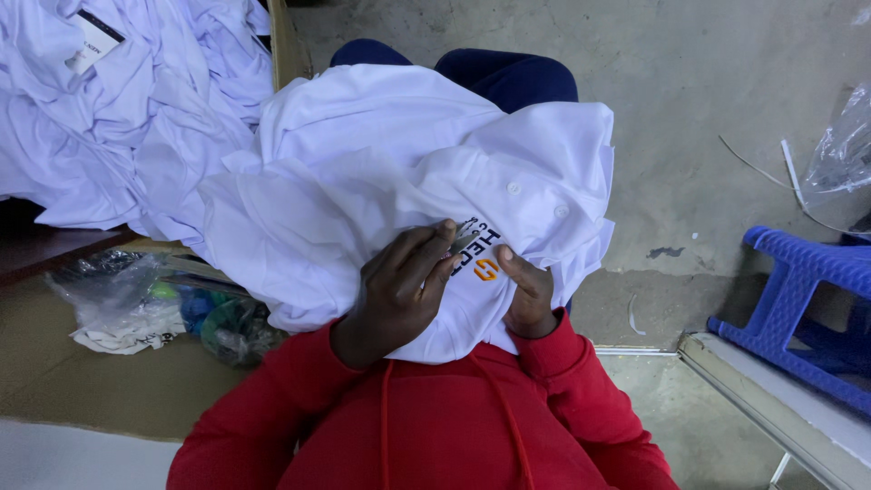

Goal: The person trims loose threads from the logo area of white shirts using small scissors. They handle each shirt one at a time, snipping threads and occasionally adjusting the fabric to reach different spots.

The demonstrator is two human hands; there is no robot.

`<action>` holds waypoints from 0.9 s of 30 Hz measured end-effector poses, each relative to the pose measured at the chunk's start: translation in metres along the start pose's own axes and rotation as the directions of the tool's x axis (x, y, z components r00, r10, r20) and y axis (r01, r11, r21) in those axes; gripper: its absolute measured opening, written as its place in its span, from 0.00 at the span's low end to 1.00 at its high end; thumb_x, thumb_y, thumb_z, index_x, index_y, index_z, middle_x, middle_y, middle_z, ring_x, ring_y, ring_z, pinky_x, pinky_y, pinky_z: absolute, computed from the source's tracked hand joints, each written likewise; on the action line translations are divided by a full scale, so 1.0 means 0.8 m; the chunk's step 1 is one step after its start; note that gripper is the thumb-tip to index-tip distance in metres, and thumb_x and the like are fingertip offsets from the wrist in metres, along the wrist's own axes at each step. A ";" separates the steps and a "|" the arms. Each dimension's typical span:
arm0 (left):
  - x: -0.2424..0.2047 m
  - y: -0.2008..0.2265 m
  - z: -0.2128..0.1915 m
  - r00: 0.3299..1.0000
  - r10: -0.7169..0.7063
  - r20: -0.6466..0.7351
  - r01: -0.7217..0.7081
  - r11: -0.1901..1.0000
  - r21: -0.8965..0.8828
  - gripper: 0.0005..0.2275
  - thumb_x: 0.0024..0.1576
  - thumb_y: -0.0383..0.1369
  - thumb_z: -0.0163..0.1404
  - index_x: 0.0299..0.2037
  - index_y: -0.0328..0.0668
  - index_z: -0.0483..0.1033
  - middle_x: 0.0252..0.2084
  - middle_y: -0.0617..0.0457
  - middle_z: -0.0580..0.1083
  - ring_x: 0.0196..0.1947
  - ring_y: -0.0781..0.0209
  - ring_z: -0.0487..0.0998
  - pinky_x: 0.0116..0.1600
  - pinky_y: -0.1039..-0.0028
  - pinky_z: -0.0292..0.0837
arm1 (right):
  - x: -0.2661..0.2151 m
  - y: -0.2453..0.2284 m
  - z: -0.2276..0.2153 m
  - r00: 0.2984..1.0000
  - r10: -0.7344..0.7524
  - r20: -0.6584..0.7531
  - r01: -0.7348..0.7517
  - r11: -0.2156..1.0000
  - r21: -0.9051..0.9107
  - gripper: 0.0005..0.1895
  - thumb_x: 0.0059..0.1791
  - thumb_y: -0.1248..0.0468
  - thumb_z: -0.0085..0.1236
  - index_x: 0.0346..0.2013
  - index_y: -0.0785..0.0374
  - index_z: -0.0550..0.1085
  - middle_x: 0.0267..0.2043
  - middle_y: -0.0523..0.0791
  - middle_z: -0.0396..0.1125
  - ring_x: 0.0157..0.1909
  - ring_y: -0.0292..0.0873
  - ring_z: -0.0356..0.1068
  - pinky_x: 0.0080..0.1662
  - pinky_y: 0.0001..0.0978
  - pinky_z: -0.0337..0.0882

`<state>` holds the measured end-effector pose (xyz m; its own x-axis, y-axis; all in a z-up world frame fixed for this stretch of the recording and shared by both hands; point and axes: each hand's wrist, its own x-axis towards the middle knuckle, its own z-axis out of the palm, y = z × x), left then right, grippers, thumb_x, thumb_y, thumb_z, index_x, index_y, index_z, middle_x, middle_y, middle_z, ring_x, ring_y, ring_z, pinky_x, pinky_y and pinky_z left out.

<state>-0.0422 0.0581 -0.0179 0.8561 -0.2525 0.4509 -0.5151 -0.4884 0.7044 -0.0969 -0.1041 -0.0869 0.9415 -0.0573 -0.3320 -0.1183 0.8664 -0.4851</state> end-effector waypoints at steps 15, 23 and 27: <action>-0.005 -0.005 0.005 1.000 0.001 -0.016 -0.002 0.998 -0.060 0.12 0.62 0.27 0.58 0.54 0.31 0.82 0.39 0.49 0.77 0.37 0.57 0.84 0.45 0.72 0.83 | 0.001 -0.001 0.004 0.999 -0.011 0.034 0.011 1.000 0.011 0.30 0.52 0.70 0.49 0.70 0.73 0.64 0.57 0.63 0.73 0.59 0.69 0.74 0.60 0.75 0.68; -0.002 -0.001 0.004 1.000 0.010 0.005 -0.010 0.999 -0.053 0.10 0.62 0.24 0.58 0.53 0.31 0.82 0.37 0.48 0.77 0.37 0.56 0.84 0.44 0.71 0.83 | 0.002 -0.005 0.010 0.998 -0.004 0.064 0.000 0.998 0.067 0.29 0.52 0.70 0.50 0.69 0.73 0.65 0.57 0.64 0.72 0.59 0.69 0.74 0.61 0.76 0.67; -0.005 -0.002 0.007 0.999 -0.030 0.022 0.032 0.995 -0.095 0.09 0.62 0.25 0.58 0.51 0.32 0.83 0.38 0.49 0.78 0.37 0.56 0.84 0.45 0.71 0.83 | 0.003 -0.001 -0.003 0.995 -0.020 0.099 0.013 0.997 0.076 0.29 0.52 0.71 0.49 0.69 0.73 0.65 0.57 0.64 0.72 0.59 0.69 0.74 0.61 0.76 0.67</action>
<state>-0.0442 0.0552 -0.0240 0.8717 -0.2562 0.4178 -0.4895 -0.4147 0.7670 -0.0950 -0.1059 -0.0892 0.9704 -0.0252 -0.2402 -0.0822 0.9007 -0.4266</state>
